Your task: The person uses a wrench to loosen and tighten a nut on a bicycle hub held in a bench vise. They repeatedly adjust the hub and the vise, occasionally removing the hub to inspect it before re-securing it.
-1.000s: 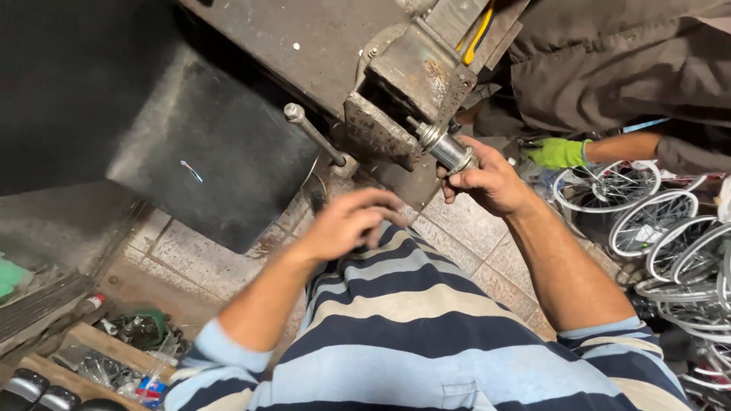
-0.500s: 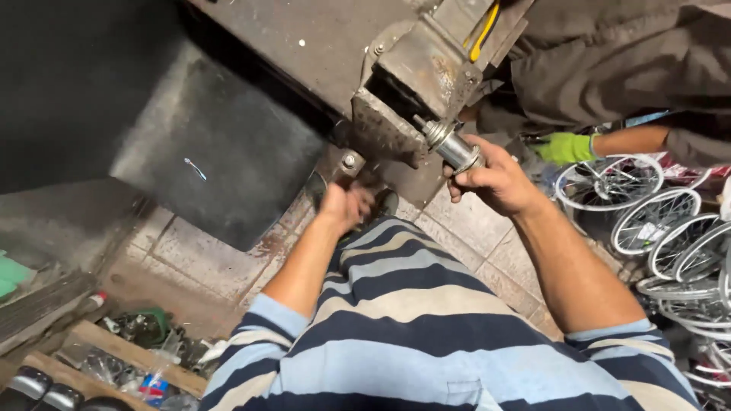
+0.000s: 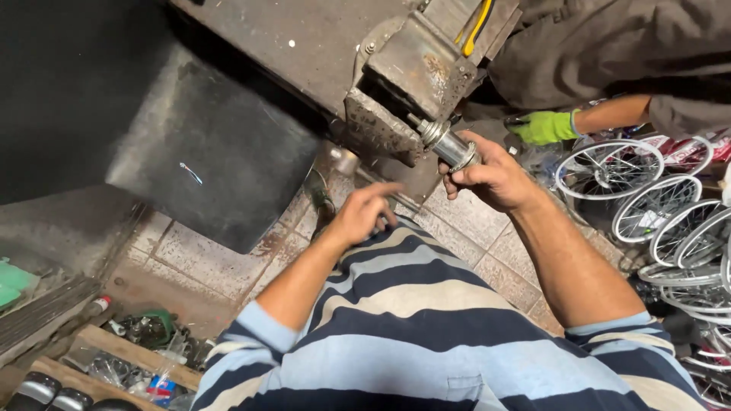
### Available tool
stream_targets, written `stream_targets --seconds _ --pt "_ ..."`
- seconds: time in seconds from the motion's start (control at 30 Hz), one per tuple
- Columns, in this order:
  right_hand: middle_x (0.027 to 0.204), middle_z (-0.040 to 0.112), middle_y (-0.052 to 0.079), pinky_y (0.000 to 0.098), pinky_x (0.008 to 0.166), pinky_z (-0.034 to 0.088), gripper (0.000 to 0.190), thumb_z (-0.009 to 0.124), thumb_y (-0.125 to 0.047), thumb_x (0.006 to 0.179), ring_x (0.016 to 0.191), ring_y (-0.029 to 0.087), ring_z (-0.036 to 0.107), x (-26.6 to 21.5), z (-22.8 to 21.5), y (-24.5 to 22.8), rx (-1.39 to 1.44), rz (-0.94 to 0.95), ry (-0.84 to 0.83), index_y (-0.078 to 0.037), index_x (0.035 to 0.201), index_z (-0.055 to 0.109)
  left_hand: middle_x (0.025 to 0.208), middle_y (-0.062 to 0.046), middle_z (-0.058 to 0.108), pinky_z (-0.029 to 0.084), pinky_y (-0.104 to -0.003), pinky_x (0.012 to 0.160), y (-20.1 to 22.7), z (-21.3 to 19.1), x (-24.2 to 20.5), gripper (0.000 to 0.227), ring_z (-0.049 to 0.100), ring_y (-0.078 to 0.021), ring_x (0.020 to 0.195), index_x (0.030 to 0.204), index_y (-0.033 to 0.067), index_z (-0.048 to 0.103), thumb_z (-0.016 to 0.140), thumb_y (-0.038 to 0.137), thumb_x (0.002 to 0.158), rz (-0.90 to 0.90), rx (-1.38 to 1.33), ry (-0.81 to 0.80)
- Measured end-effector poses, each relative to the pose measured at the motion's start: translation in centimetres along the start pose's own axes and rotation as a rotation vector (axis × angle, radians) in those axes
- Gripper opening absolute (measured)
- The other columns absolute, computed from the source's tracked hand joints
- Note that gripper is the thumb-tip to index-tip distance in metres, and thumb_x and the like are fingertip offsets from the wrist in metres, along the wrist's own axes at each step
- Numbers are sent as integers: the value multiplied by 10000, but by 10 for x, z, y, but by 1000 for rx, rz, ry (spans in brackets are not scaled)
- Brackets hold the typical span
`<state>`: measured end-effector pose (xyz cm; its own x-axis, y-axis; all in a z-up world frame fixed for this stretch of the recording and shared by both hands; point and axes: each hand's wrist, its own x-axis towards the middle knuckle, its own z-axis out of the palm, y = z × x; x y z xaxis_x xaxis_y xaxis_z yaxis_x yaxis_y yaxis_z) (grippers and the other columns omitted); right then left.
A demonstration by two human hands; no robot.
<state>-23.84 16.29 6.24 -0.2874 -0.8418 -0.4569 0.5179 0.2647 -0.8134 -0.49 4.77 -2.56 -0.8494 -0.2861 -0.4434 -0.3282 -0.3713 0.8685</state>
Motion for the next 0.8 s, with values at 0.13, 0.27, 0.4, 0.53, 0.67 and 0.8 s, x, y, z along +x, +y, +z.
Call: stream_targets --seconds 0.13,0.27,0.4,0.53,0.67,0.8 --pt "866 616 239 444 540 649 516 678 47 712 601 312 711 1 2 1 23 1 -4 83 1215 571 1037 -265 756 608 -428 438 -63 -69 58 453 729 -329 567 1365 9 620 556 149 939 -228 -277 569" --pt "866 626 243 445 536 648 524 682 43 706 598 313 714 2 0 1 28 0 -14 88 1216 568 1151 -198 749 404 -238 383 47 -111 21 636 509 -157 492 1410 -2 559 542 28 775 156 -575 675" --pt "860 618 248 462 531 641 513 683 29 704 589 326 708 3 -1 0 14 -16 -34 86 1198 561 1128 -292 758 473 -262 374 78 -74 -22 621 623 -152 439 1281 -97 683 504 118 726 464 -291 258" --pt "871 627 257 464 535 647 508 680 39 718 594 324 706 5 -9 4 8 -24 -46 86 1208 556 1275 -296 722 548 -523 1042 44 2 -15 457 706 -446 1176 1210 -19 771 496 36 850 446 3 -103" --pt "848 633 245 446 515 636 509 660 41 693 573 309 701 3 -8 4 31 0 -15 71 1189 551 1279 -284 658 628 -500 821 -186 -43 76 509 767 -380 1023 1398 -8 596 568 228 947 -373 -282 154" --pt "815 613 270 452 475 607 519 661 61 675 535 330 683 8 -8 5 8 -15 -17 70 1183 560 1051 -118 758 552 -473 887 -30 -93 84 334 734 -246 973 1079 122 743 649 51 767 39 -704 751"
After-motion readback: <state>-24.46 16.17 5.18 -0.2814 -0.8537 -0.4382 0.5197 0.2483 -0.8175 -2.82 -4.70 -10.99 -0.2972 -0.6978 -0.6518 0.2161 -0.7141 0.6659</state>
